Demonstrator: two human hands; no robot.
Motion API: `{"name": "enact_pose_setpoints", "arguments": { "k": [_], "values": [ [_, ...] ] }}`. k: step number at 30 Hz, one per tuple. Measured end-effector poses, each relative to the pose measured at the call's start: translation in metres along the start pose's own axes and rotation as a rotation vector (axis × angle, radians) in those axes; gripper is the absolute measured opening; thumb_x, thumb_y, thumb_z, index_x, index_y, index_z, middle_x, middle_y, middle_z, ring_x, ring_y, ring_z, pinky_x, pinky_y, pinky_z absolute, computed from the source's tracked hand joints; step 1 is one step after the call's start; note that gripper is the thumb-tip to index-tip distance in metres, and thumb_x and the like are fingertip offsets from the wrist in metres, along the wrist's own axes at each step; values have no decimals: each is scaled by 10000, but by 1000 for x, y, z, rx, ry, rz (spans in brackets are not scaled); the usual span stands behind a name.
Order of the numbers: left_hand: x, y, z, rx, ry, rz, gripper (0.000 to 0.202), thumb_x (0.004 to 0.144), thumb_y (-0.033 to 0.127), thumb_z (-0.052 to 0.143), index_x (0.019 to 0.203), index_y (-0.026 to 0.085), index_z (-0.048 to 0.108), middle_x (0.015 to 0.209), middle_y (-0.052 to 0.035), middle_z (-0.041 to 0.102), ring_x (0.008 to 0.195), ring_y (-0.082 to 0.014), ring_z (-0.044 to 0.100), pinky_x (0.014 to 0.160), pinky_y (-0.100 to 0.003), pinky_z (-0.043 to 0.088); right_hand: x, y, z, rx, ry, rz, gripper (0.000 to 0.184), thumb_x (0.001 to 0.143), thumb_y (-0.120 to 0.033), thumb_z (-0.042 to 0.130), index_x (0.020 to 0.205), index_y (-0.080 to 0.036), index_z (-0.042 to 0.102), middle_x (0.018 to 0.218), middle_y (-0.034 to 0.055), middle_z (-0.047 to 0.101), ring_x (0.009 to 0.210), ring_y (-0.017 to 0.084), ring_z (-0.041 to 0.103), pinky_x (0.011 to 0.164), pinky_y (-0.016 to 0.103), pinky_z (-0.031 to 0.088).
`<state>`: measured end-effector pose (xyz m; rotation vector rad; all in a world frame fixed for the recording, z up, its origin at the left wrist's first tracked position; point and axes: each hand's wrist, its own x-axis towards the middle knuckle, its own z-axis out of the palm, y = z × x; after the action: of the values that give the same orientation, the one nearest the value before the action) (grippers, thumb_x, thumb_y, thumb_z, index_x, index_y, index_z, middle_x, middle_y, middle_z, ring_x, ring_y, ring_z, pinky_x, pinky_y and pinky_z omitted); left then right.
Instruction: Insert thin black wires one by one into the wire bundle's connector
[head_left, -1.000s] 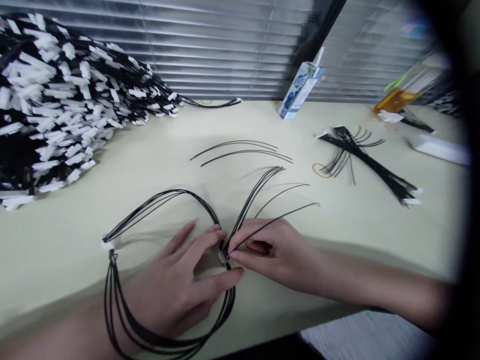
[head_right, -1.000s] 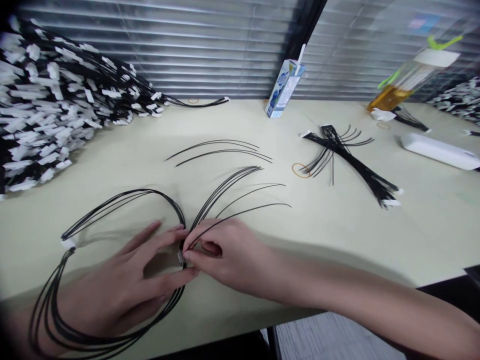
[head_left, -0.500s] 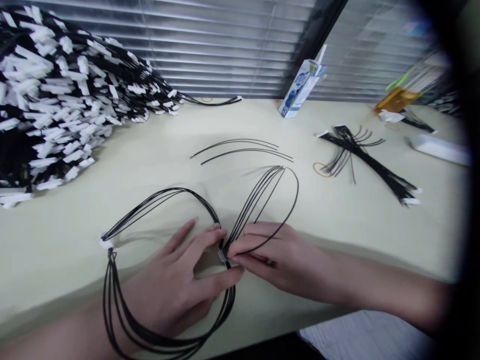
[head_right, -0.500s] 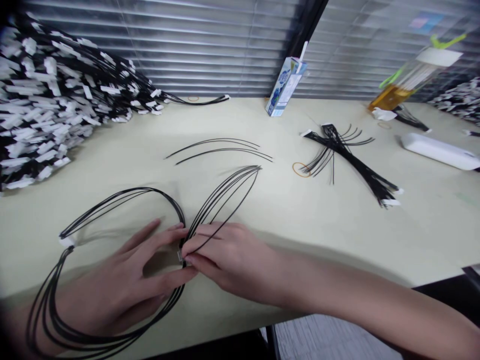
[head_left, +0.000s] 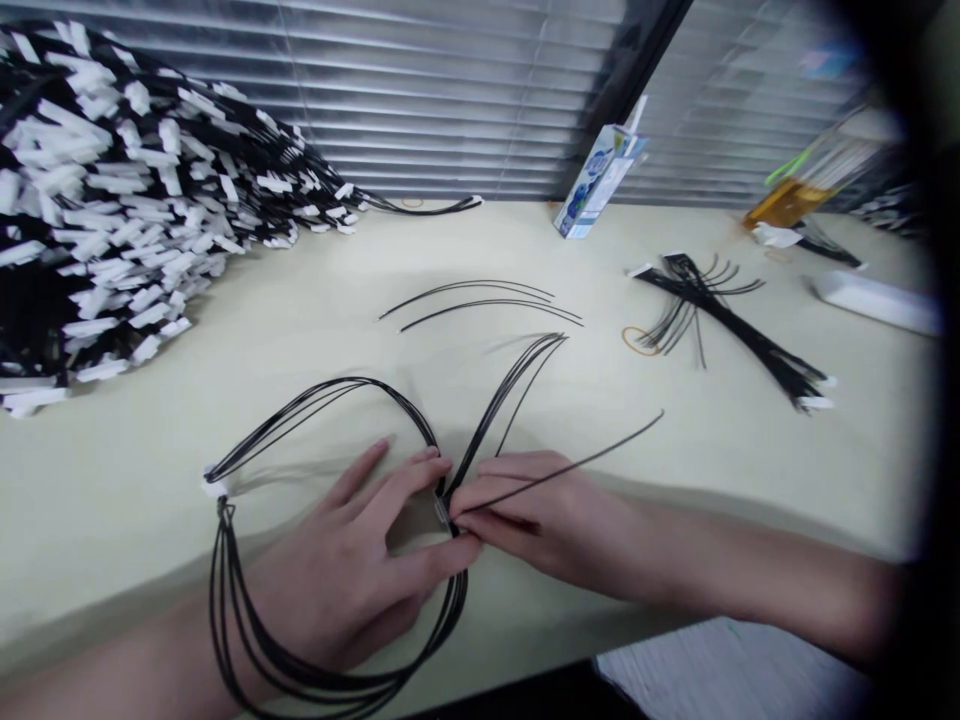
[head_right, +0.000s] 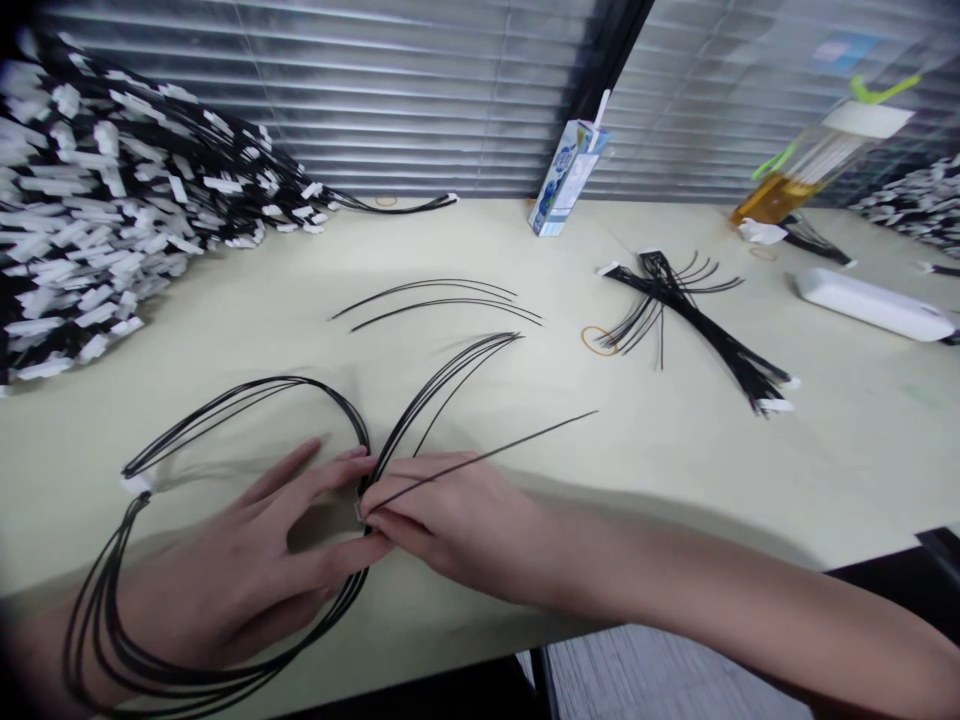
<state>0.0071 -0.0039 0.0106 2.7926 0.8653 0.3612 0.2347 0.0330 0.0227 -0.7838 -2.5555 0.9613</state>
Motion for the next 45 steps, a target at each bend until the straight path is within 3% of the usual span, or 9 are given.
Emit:
{"name": "enact_pose_setpoints", "arguments": {
  "k": [3,7,10,13,18,24,30,38,45],
  "values": [
    [0,0,1,4,15,11,495,822,101,466,1262,327,484,1348,-117,378,1378,-232,221,1088,-583,256,6,-1,0,301,29,214,196,846,-322,533,841,-161,644,774,-21,598,602,-20,450,553,104,346],
    [0,1,2,29,23,11,568,780,76,480,1290,325,454,1358,-142,324,1374,-244,222,1069,-592,280,14,21,-21,512,333,395,333,808,-445,559,770,-114,568,770,11,543,526,-19,360,487,133,320],
    [1,1,2,49,37,11,559,777,77,483,1279,322,462,1349,-146,311,1368,-247,239,1059,-587,300,12,66,-58,441,581,431,326,867,-465,434,971,-164,501,626,-32,381,492,1,267,472,145,269],
    [0,0,3,54,61,25,529,787,88,484,1266,313,475,1342,-151,310,1363,-253,248,1048,-589,315,2,117,-99,267,787,505,354,845,-481,424,973,-158,491,655,-13,408,533,22,328,494,156,272],
    [-2,-1,5,55,77,32,542,773,95,530,1266,316,480,1345,-141,341,1344,-263,286,1046,-587,317,-12,153,-127,-129,749,572,361,747,-440,594,930,-131,631,972,85,594,845,108,512,768,223,404],
    [0,-3,5,64,105,63,536,771,109,549,1267,304,491,1320,-162,370,1334,-272,309,1021,-592,345,-4,147,-121,-349,443,571,247,791,-330,582,852,-96,632,899,63,595,823,81,497,906,280,379],
    [0,-3,5,74,116,42,468,822,167,538,1260,327,497,1313,-147,376,1328,-252,323,1037,-571,340,-3,144,-126,-299,434,613,286,829,-362,542,849,-78,563,779,30,538,759,60,469,811,240,406],
    [-1,-2,7,37,127,38,470,816,147,530,1250,325,500,1323,-142,376,1331,-249,324,1044,-573,329,-1,114,-133,354,415,512,458,859,-368,467,1284,-199,458,986,55,570,750,32,511,684,163,458],
    [0,0,4,36,100,-8,407,874,209,464,1251,358,497,1328,-124,414,1326,-253,359,1079,-538,315,13,49,-87,744,428,406,330,804,-452,571,999,-187,547,1009,26,591,736,-3,550,682,111,502]
  ]
}}
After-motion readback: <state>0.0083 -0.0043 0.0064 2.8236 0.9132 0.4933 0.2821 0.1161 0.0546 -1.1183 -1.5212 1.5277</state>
